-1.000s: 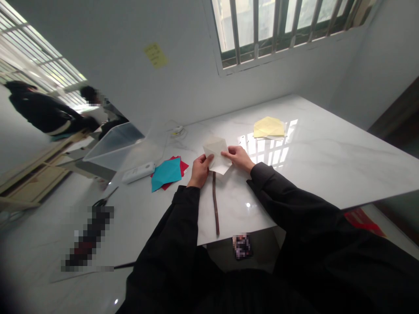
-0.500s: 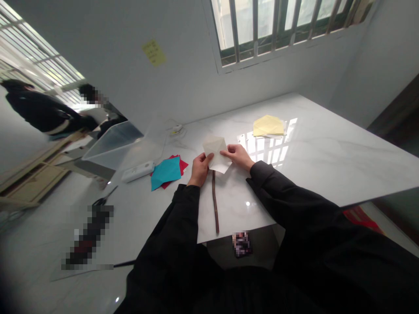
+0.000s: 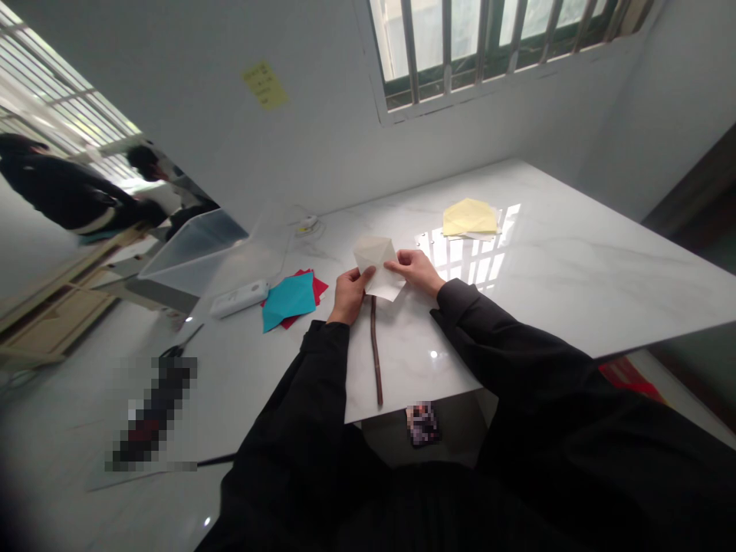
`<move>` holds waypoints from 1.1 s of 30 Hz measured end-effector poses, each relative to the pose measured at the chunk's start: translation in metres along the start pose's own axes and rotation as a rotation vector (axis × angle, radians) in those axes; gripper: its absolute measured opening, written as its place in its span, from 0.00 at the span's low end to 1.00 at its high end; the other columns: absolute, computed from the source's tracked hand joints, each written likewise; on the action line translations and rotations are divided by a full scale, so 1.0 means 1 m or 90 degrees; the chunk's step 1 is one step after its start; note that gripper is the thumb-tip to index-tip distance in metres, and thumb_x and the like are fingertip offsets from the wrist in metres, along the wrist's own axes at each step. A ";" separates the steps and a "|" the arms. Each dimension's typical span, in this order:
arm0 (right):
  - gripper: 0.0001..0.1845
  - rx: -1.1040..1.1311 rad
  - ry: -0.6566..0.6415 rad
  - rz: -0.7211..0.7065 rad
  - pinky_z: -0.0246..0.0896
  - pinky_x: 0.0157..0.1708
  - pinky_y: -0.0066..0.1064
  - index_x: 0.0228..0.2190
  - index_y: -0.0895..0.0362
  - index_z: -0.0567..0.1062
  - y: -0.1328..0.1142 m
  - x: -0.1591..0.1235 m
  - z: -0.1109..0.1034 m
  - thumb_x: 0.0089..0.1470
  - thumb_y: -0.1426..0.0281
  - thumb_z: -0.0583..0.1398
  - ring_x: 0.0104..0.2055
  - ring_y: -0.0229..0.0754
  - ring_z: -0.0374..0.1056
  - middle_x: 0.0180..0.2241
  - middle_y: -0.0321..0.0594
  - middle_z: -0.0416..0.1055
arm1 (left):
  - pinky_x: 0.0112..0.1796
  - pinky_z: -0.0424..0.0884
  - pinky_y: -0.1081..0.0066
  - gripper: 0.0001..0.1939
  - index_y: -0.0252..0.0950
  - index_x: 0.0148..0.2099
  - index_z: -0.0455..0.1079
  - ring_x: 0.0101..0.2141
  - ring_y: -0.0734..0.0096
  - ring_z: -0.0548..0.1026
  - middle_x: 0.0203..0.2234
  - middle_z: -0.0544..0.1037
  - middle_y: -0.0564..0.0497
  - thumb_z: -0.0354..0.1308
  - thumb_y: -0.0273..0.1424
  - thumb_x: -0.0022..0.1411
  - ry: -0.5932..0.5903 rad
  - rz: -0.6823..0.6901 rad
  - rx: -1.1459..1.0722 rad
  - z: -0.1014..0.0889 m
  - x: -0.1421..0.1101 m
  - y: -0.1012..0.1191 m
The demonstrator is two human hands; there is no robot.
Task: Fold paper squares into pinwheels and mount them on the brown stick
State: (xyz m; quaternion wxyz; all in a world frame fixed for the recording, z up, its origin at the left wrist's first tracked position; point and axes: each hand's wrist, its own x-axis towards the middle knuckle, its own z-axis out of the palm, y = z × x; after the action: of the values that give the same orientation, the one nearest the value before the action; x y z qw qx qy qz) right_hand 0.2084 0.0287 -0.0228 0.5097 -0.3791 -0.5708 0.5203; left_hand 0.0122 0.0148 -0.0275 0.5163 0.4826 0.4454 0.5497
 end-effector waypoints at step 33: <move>0.23 -0.037 -0.044 0.054 0.65 0.28 0.29 0.32 0.63 0.84 0.005 0.003 -0.002 0.47 0.54 0.74 0.30 0.41 0.73 0.31 0.46 0.82 | 0.35 0.75 0.67 0.33 0.29 0.41 0.83 0.33 0.62 0.80 0.33 0.85 0.42 0.79 0.53 0.46 -0.054 0.025 0.072 0.003 -0.005 0.010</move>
State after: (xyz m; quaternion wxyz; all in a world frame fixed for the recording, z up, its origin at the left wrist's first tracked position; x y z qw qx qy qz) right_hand 0.2090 0.0327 -0.0270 0.4560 -0.3991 -0.5865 0.5374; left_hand 0.0139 0.0092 -0.0173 0.4961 0.5423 0.4437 0.5127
